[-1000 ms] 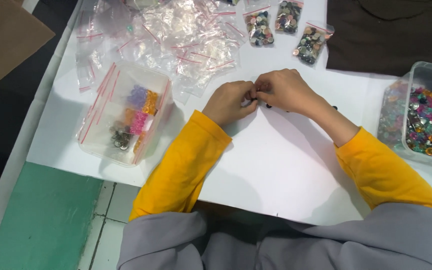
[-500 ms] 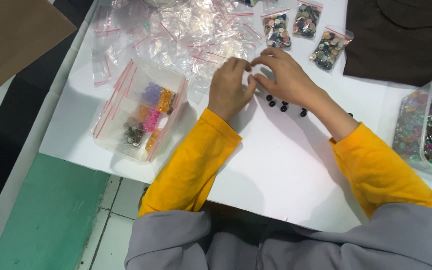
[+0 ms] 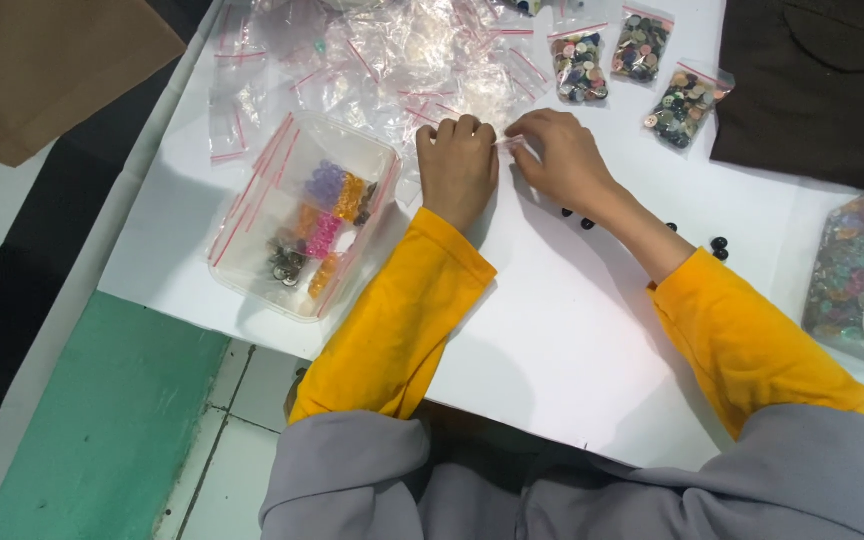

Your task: The person sorts small buttons from a plastic container onto a white table, then places them into small ziplock bags. They repeat this process with different colored buttons, sealing each bag after filling it.

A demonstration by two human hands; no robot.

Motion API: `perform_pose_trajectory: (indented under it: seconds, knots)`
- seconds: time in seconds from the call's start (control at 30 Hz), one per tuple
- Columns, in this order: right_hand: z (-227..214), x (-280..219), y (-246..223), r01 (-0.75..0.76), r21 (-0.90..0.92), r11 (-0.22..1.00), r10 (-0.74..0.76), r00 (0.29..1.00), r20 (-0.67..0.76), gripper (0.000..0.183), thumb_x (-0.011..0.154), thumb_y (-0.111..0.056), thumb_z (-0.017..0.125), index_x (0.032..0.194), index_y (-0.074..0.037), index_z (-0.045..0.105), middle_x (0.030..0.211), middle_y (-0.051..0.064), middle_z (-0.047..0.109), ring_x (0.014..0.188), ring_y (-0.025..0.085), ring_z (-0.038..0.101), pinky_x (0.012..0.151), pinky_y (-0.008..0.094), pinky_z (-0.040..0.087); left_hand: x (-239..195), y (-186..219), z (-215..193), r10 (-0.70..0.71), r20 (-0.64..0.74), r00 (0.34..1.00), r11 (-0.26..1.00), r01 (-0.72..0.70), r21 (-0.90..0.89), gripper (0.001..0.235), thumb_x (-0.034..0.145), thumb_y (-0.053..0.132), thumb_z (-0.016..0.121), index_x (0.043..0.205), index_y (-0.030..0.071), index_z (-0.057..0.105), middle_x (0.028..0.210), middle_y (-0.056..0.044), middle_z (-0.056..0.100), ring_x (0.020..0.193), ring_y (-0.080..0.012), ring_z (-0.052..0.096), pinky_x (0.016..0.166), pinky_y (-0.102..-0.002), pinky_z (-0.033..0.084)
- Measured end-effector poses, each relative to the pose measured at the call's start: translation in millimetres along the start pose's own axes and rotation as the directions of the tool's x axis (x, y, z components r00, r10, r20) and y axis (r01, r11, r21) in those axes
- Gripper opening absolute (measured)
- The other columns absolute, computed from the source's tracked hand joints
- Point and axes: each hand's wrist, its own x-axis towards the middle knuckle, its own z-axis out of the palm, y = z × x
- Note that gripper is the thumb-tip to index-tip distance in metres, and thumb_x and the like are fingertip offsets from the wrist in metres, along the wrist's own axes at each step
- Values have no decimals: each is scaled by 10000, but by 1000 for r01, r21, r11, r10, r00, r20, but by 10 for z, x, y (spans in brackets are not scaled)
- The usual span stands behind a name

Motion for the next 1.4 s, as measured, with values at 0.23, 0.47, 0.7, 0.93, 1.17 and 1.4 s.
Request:
perform_pose_trajectory:
  seconds: [0.23,0.47,0.7,0.93,1.17,1.4]
  knots:
    - [-337,-27,-211,-34,347,937,86,987,-135,271,1008,-86,558,1226,10,687,1241,175,667,975,228,698,837,316,589,96,193,-432,37,-303,952,979,-95,-179,112,862,250,703,865,159,637,916,2,637,814,-219,577,803,-415,374]
    - [-654,-224,-177,-242,750,616,317,947,45,232,959,-160,718,1163,-79,643,1151,65,666,1028,150,711,973,283,610,65,356,-596,120,-373,920,837,-296,-461,268,876,346,807,969,144,659,1140,-43,631,1006,-262,634,863,-405,433]
    - [-840,-423,-96,-413,737,535,383,896,225,234,920,-160,753,1106,-19,741,941,87,753,857,166,742,876,274,648,12,326,-566,398,-121,909,781,-405,-475,716,990,449,814,1519,124,457,1627,-125,389,1552,-300,372,1328,-538,259]
    - [-929,-623,-187,-348,685,639,286,935,209,192,888,-43,783,1049,51,736,881,115,716,827,132,714,802,297,654,-6,412,-488,417,-157,895,521,-377,-765,740,919,482,794,1474,137,447,1314,-121,606,1153,-278,678,1063,-396,529]
    - [-1120,-679,-444,-305,653,694,243,952,187,231,960,-155,743,1111,19,736,894,108,704,873,141,705,861,318,641,-67,419,-507,394,-80,915,583,-316,-749,770,935,502,777,1498,168,372,1206,-83,579,918,-220,690,836,-328,589]
    - [-1258,-685,-463,-275,664,695,147,959,244,312,943,-19,627,1239,59,688,1067,196,728,1019,246,712,945,392,610,-49,388,-517,342,-147,928,729,-361,-582,833,877,641,726,1491,184,397,1054,-38,625,812,-182,662,709,-295,516]
